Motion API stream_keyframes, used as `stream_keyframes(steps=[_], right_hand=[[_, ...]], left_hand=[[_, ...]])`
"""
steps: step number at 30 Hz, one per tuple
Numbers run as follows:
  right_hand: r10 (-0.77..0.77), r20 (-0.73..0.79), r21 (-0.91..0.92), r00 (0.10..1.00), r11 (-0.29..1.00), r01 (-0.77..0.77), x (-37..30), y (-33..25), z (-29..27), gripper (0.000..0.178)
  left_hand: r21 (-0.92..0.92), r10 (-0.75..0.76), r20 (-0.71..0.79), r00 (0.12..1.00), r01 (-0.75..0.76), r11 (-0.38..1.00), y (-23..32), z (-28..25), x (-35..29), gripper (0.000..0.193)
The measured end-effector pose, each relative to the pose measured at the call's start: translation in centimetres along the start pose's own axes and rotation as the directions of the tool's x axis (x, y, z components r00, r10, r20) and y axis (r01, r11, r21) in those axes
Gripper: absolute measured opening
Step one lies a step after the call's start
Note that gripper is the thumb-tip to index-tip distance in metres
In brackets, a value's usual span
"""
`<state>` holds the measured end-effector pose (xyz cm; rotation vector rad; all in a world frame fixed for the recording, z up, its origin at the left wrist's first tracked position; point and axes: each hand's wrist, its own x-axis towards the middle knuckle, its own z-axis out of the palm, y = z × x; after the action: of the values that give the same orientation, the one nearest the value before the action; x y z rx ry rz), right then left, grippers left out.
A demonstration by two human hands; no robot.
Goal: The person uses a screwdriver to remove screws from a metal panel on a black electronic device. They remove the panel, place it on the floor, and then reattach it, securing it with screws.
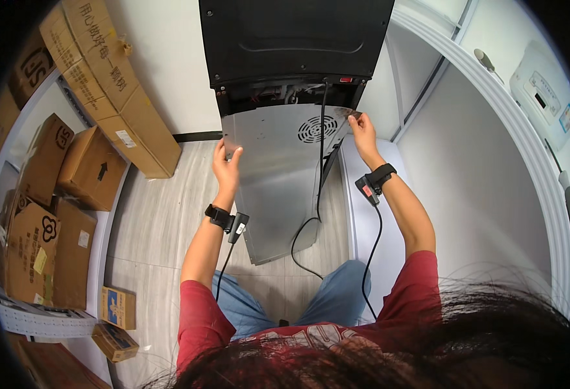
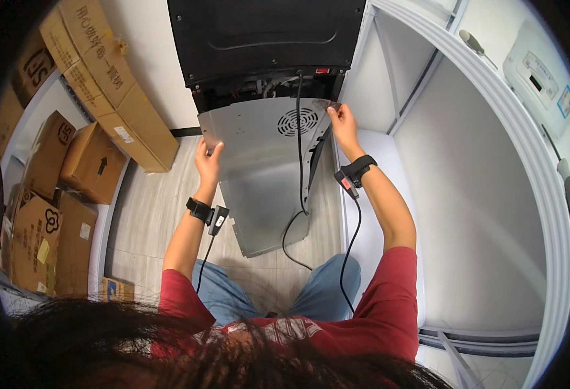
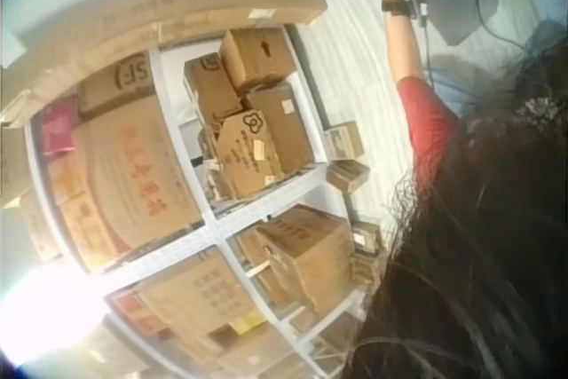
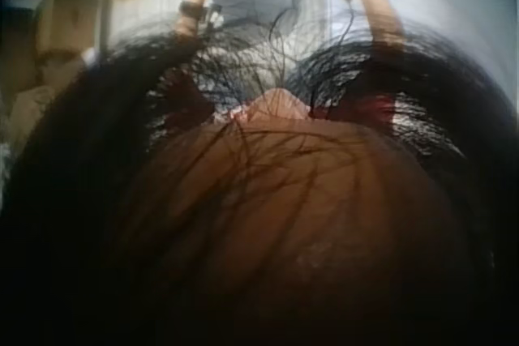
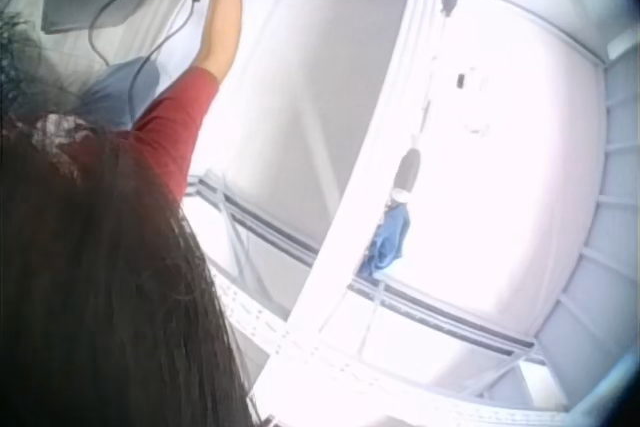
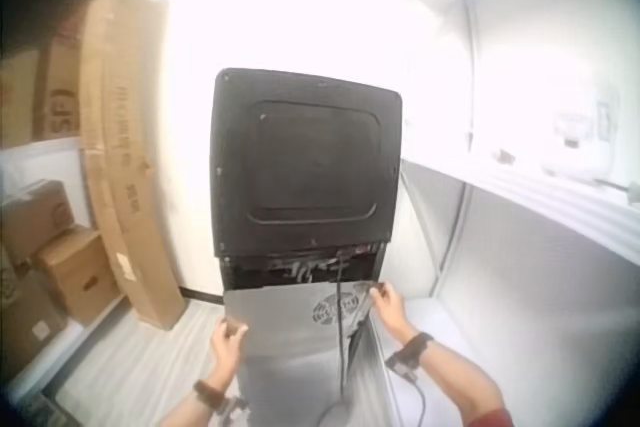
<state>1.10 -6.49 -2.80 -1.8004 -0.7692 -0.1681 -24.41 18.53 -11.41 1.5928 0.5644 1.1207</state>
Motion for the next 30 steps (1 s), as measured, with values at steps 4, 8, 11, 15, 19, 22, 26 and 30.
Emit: stream_keyframes(steps=[4, 8, 11, 15, 19, 22, 26, 30], right_hand=[[-0.01, -0.006, 0.019, 1.0, 1.0, 0.01, -0.9, -0.7, 0.7, 0.036], [0.012, -0.011, 0.017, 1.0, 1.0, -0.012, -1.7, -0.8, 0.4, 0.036], [0.021, -0.014, 0.017, 1.0, 1.0, -0.02, -2.0, -0.9, 0.2, 0.036], [0.011, -0.004, 0.097, 1.0, 0.995, -0.011, -1.6, -0.7, 0.2, 0.036], [0.016, -0.024, 0.08, 1.0, 0.997, -0.014, -1.6, -1.9, -0.3, 0.034], [-0.06, -0.071, 0.008, 0.996, 0.998, 0.061, -1.5, -2.6, -0.2, 0.031], [-0.267, -0.171, -0.117, 0.948, 0.961, 0.25, -1.8, -3.2, 0.0, 0.029], [0.0, -0.023, 0.05, 1.0, 0.999, 0.001, -2.4, -3.6, -0.2, 0.029]], left_hand=[[0.008, 0.074, -0.006, 0.997, -0.074, 0.997, -0.4, -1.2, 0.9, 0.029], [0.023, 0.051, 0.024, 0.998, -0.052, 0.998, -0.1, -1.3, 1.2, 0.029], [0.07, 0.034, 0.039, 0.999, -0.037, 0.997, 0.3, -1.5, 1.2, 0.029], [0.22, 0.114, 0.009, 0.993, -0.113, 0.969, 0.3, -1.7, 1.2, 0.029], [0.418, 0.214, -0.013, 0.977, -0.189, 0.889, 1.9, -1.5, 0.1, 0.032], [0.573, 0.308, -0.033, 0.951, -0.234, 0.785, 2.0, -1.9, 0.3, 0.039], [0.658, 0.294, 0.035, 0.955, -0.243, 0.713, 2.2, -2.3, 0.7, 0.041], [0.642, 0.231, 0.025, 0.973, -0.193, 0.742, 2.1, -2.7, 0.4, 0.042]])
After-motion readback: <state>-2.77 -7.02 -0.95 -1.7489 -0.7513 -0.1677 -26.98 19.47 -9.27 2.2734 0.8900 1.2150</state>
